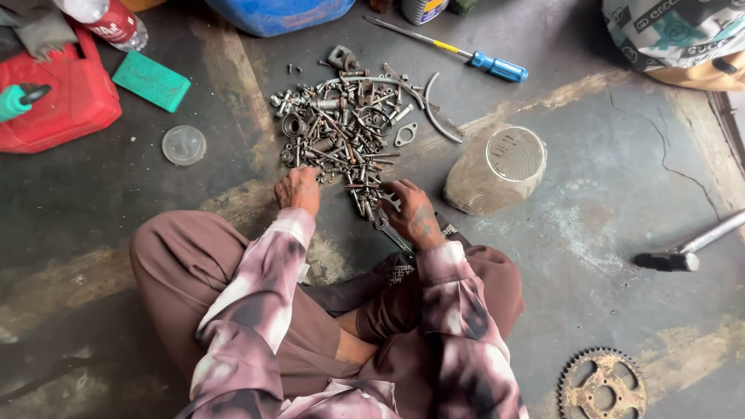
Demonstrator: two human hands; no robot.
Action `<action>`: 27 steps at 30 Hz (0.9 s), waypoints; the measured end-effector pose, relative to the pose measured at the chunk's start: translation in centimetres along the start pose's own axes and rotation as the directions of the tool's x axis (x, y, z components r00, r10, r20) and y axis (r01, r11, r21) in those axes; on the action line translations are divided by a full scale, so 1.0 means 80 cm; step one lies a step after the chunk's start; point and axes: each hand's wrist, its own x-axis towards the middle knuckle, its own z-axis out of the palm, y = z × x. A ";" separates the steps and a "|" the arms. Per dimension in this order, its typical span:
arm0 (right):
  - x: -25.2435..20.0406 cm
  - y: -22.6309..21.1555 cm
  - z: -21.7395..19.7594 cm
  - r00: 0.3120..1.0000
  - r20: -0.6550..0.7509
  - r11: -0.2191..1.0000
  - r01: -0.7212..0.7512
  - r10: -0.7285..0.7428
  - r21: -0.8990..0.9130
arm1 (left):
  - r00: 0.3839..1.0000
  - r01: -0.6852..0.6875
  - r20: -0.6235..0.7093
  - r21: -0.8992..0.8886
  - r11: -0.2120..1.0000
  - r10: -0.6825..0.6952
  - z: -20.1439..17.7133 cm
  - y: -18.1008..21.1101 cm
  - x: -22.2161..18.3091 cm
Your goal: The person is sorting through a pile of nuts, bolts, and washers, picking up individual items to inspect them and putting some into a clear plastic container.
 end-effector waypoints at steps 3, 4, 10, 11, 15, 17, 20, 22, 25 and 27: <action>-0.005 0.005 -0.004 0.999 -0.005 0.999 0.042 -0.042 0.012 | 0.999 -0.037 0.039 0.001 0.999 0.037 -0.013 0.002 -0.001; -0.006 0.003 -0.006 0.999 -0.007 0.999 0.040 -0.040 0.012 | 0.998 -0.040 0.040 0.001 0.999 0.040 -0.015 0.004 -0.002; -0.011 -0.007 -0.011 0.998 -0.004 0.998 0.057 -0.057 0.028 | 0.988 0.042 0.147 -0.022 0.999 -0.038 -0.047 0.032 0.004; -0.013 -0.009 -0.012 0.999 0.028 0.999 0.037 -0.038 0.030 | 0.968 0.108 0.239 -0.142 0.984 -0.071 -0.046 0.040 0.006; -0.010 -0.029 -0.013 0.993 0.115 0.985 0.020 -0.040 0.169 | 0.830 0.310 0.555 -0.547 0.777 0.059 -0.089 0.101 -0.001; -0.003 -0.027 -0.005 0.993 0.062 0.978 0.087 -0.100 0.188 | 0.802 0.364 0.593 -0.579 0.730 0.071 -0.101 0.116 -0.007; 0.004 -0.021 -0.001 0.992 0.010 0.968 0.119 -0.124 0.220 | 0.727 0.525 0.682 -0.626 0.576 0.079 -0.128 0.137 -0.007; 0.008 -0.019 0.000 0.996 0.013 0.968 0.083 -0.088 0.239 | 0.676 0.625 0.733 -0.627 0.465 0.080 -0.144 0.146 -0.002; 0.013 -0.015 0.002 0.999 -0.035 0.960 -0.012 0.022 0.279 | 0.668 0.678 0.744 -0.624 0.387 0.029 -0.117 0.140 0.000; 0.015 -0.003 0.009 0.987 -0.119 0.950 -0.065 0.106 0.305 | 0.736 0.665 0.675 -0.736 0.125 0.057 -0.045 0.114 -0.013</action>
